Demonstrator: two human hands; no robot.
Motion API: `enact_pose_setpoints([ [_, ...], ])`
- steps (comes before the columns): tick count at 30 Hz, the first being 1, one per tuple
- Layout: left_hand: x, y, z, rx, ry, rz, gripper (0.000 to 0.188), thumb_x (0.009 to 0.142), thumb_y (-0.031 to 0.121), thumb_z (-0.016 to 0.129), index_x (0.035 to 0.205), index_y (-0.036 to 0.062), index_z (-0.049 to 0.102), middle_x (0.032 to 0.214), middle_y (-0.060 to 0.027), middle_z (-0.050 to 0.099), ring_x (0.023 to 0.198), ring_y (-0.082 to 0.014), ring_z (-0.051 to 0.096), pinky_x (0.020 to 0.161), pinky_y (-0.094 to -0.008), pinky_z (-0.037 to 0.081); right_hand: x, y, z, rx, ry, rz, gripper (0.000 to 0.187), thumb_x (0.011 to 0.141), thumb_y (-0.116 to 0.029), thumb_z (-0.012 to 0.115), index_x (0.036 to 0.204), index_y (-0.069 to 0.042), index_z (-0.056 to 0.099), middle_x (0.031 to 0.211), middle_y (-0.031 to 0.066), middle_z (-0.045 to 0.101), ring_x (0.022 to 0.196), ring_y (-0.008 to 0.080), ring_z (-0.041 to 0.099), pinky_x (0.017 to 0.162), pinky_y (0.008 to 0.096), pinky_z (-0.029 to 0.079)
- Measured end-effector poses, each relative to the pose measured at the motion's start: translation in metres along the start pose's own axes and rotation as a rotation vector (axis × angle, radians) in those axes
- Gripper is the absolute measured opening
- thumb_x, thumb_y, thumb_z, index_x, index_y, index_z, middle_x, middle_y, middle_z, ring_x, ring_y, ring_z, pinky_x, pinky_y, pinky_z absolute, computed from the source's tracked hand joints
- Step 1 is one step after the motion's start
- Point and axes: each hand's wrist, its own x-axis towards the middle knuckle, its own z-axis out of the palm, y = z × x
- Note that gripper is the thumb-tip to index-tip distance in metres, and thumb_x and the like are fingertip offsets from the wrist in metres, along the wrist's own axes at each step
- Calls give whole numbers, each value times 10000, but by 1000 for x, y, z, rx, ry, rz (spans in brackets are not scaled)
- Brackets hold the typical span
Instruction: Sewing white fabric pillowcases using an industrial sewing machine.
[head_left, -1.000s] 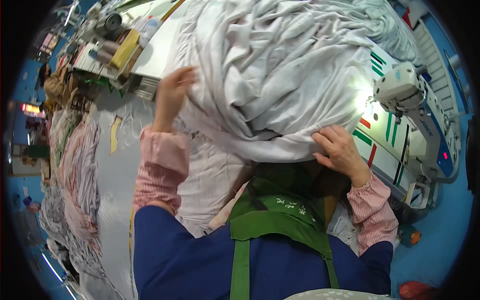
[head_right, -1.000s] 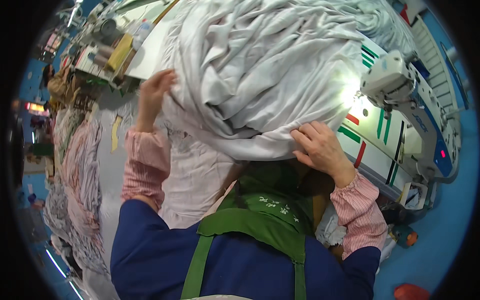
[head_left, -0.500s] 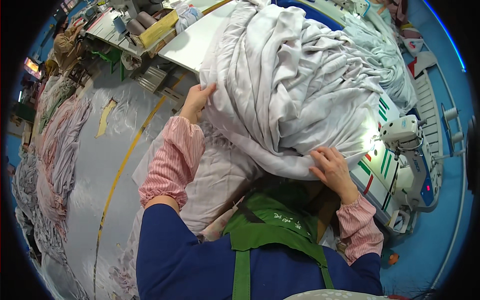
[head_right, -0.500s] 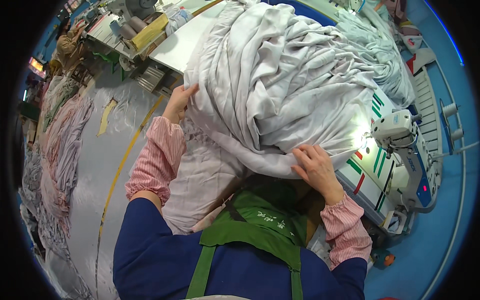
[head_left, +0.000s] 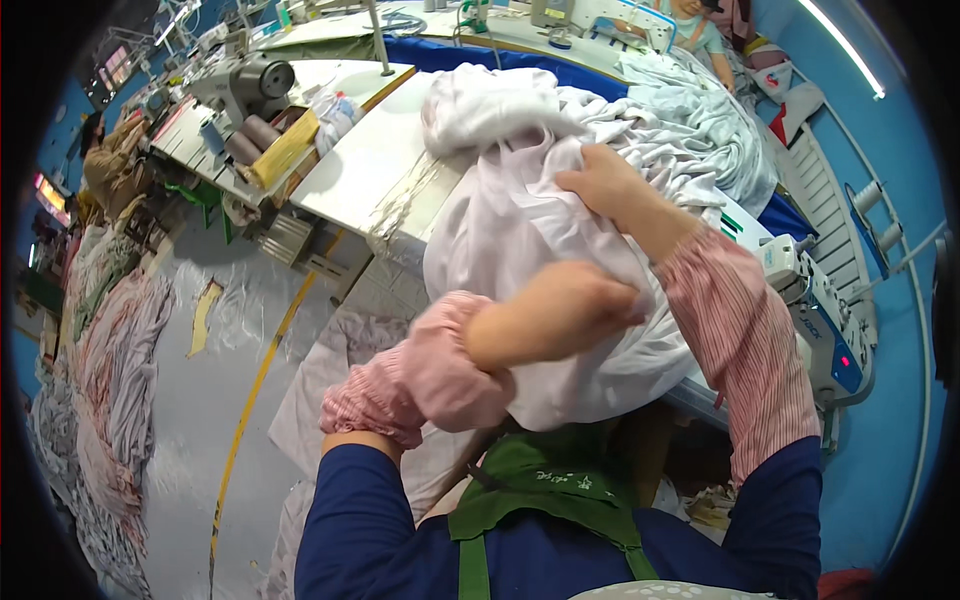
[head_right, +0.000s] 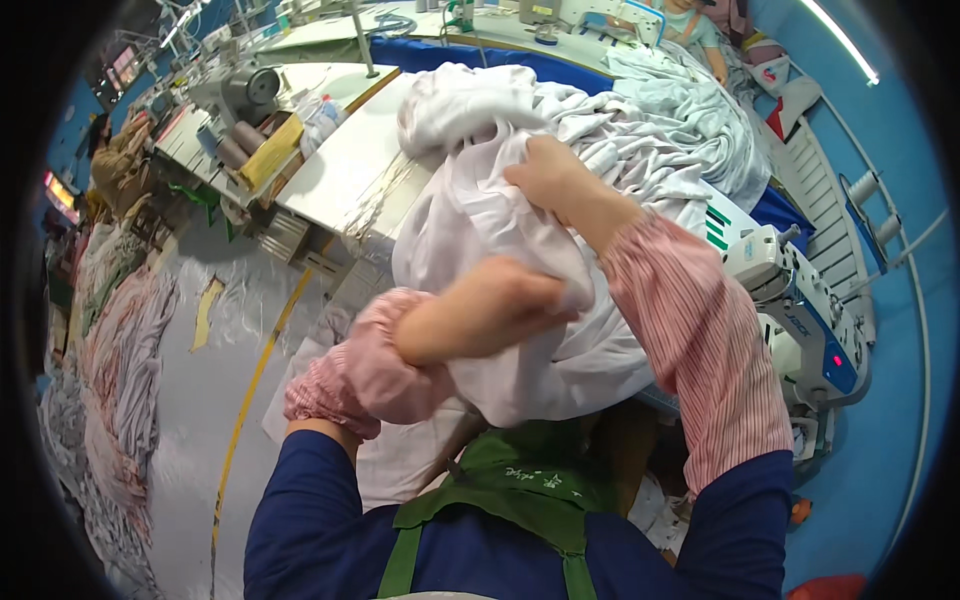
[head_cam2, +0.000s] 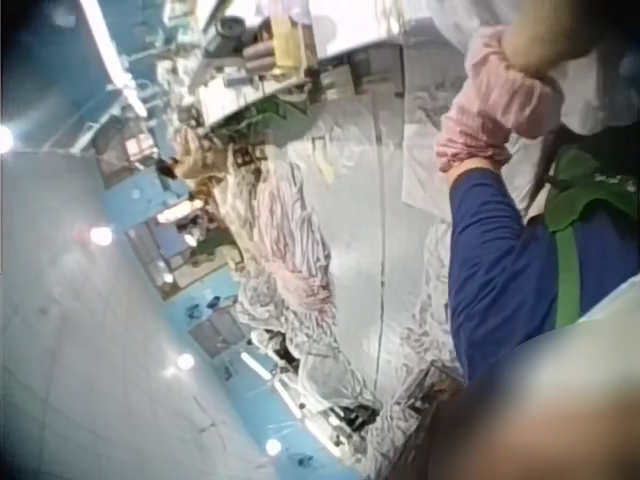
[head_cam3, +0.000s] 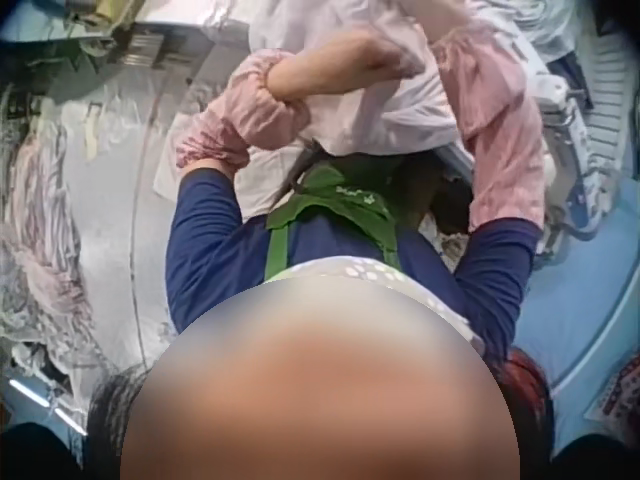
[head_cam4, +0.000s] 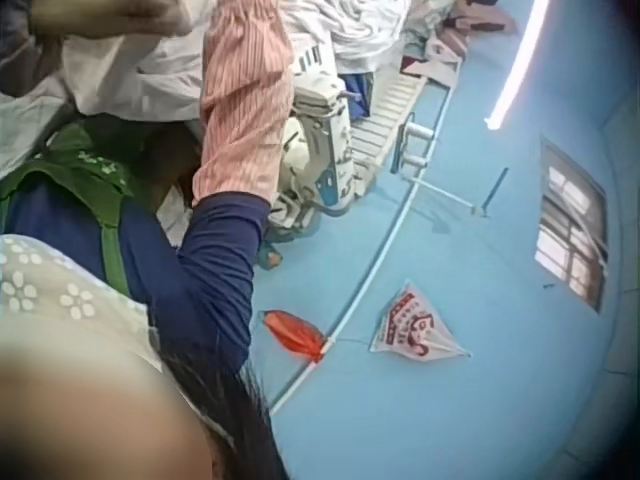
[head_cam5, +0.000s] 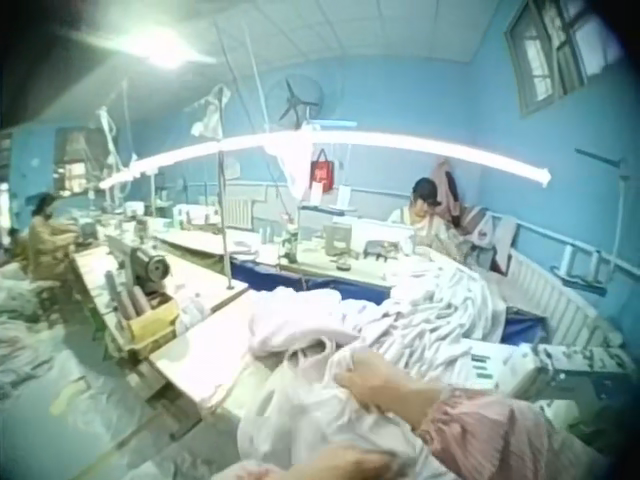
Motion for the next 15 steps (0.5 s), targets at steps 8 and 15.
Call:
enact_pose_setpoints([
  [8,-6,-201,-40,957,379,-231,513,799,136,633,1282,-1,529,1266,-225,527,1202,-424,465,1017,-453,406,-94,43,-40,23,47,-475,173,834,-71,597,951,42,656,703,130,628,665,165,616,635,317,476],
  [15,19,-306,-92,865,430,-140,308,851,204,591,1140,118,655,1100,-153,657,1078,-308,597,965,-411,432,-158,27,-100,289,80,-547,196,873,-14,620,1060,34,653,885,65,700,805,119,647,730,269,515],
])
